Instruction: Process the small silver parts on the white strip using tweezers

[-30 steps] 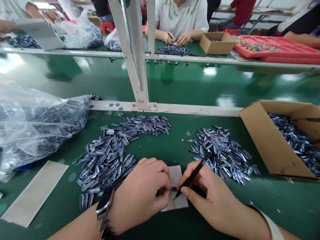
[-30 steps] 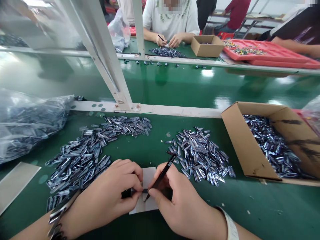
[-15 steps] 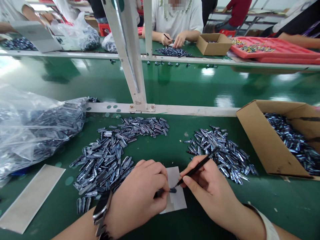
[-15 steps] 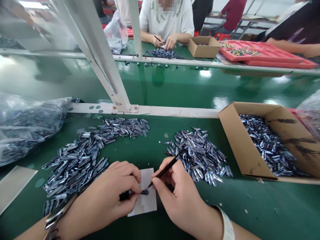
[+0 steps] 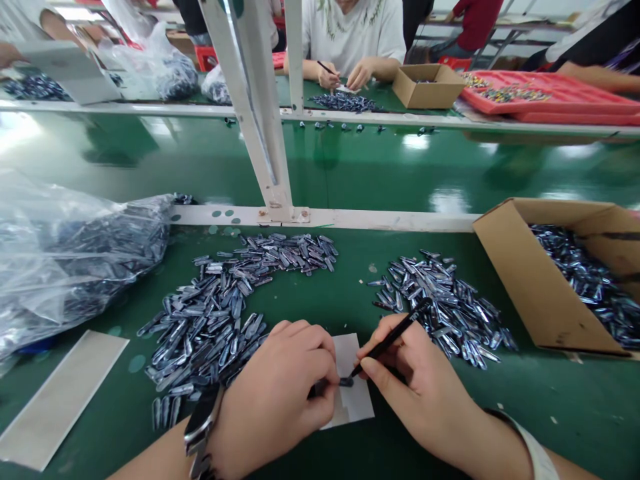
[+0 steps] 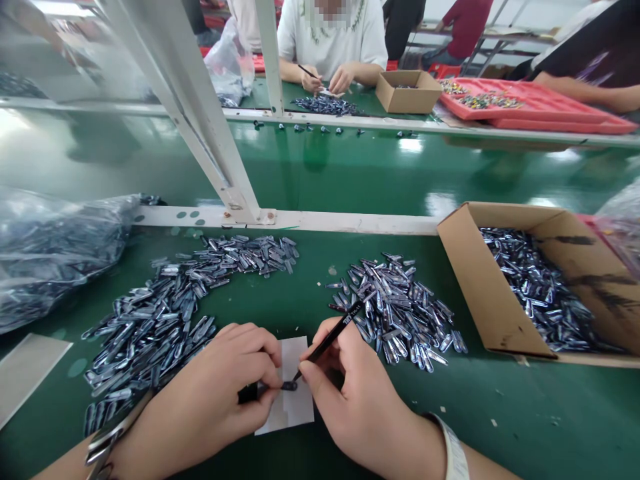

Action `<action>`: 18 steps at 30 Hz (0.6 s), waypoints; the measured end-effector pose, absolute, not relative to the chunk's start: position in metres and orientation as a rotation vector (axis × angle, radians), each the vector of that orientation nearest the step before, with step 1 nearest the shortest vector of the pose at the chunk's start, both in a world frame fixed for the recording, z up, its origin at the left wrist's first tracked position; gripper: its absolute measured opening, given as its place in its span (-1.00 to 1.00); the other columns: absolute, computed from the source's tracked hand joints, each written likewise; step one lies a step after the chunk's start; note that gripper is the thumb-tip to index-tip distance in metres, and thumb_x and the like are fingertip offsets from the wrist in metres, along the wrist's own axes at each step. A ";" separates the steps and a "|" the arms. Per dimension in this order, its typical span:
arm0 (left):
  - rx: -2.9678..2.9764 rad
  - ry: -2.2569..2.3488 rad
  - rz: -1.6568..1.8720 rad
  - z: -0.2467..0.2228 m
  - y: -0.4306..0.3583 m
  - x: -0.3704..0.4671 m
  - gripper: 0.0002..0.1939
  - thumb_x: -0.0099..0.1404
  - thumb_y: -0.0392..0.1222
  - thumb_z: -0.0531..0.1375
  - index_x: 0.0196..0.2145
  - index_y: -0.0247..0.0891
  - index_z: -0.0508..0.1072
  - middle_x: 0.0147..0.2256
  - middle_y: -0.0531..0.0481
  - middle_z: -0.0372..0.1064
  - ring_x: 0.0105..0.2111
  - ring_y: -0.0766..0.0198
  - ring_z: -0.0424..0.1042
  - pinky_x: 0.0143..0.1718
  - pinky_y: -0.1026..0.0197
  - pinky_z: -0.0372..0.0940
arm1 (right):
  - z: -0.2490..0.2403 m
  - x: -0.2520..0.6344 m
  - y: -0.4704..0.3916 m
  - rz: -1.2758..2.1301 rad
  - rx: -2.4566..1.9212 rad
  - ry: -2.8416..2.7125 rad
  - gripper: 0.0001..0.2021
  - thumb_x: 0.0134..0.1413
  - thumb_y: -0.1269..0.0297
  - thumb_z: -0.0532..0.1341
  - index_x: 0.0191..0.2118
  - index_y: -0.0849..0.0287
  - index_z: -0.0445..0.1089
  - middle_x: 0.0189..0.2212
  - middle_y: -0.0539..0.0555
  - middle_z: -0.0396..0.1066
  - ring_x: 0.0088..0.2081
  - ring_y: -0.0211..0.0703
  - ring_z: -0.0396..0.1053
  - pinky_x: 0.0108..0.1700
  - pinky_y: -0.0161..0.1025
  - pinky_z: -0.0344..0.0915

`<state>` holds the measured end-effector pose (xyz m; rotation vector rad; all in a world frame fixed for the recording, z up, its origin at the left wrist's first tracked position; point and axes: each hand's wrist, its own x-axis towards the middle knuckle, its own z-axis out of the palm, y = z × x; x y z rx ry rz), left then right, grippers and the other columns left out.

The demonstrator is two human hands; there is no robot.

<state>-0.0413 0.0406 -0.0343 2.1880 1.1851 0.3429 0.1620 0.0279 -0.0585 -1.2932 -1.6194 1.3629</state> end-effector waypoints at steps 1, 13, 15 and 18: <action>2.190 1.184 0.344 -0.034 0.041 -0.041 -0.83 0.07 -0.46 0.17 -0.52 -0.21 0.40 -0.33 0.09 0.40 -0.29 0.26 0.35 -0.22 0.18 0.15 | -0.059 0.162 0.028 1.362 -1.294 -1.620 -0.91 0.28 0.37 0.13 -0.18 0.04 0.19 -0.29 0.02 0.35 -0.28 -0.14 0.46 -0.26 -0.18 0.44; 2.390 1.109 0.209 -0.032 0.040 -0.040 -0.79 0.16 -0.44 0.17 -0.43 -0.13 0.49 -0.41 0.09 0.36 -0.35 0.24 0.30 -0.33 0.16 0.10 | -0.057 0.162 0.028 1.358 -1.237 -1.686 -0.83 0.25 0.45 0.12 -0.16 0.01 0.18 -0.26 0.01 0.32 -0.25 -0.15 0.43 -0.21 -0.17 0.44; 2.396 1.136 0.186 -0.032 0.039 -0.040 -0.80 0.15 -0.43 0.19 -0.42 -0.13 0.50 -0.43 0.08 0.35 -0.36 0.24 0.30 -0.33 0.16 0.10 | -0.056 0.164 0.028 1.366 -1.207 -1.665 -0.82 0.25 0.47 0.11 -0.15 0.00 0.17 -0.25 0.02 0.33 -0.24 -0.15 0.42 -0.20 -0.17 0.44; 2.384 1.157 0.180 -0.031 0.038 -0.040 -0.79 0.15 -0.43 0.18 -0.40 -0.13 0.51 -0.42 0.08 0.36 -0.36 0.23 0.31 -0.33 0.15 0.12 | -0.054 0.165 0.027 1.357 -1.166 -1.637 -0.80 0.26 0.48 0.08 -0.13 -0.01 0.15 -0.23 0.02 0.33 -0.23 -0.14 0.42 -0.22 -0.18 0.44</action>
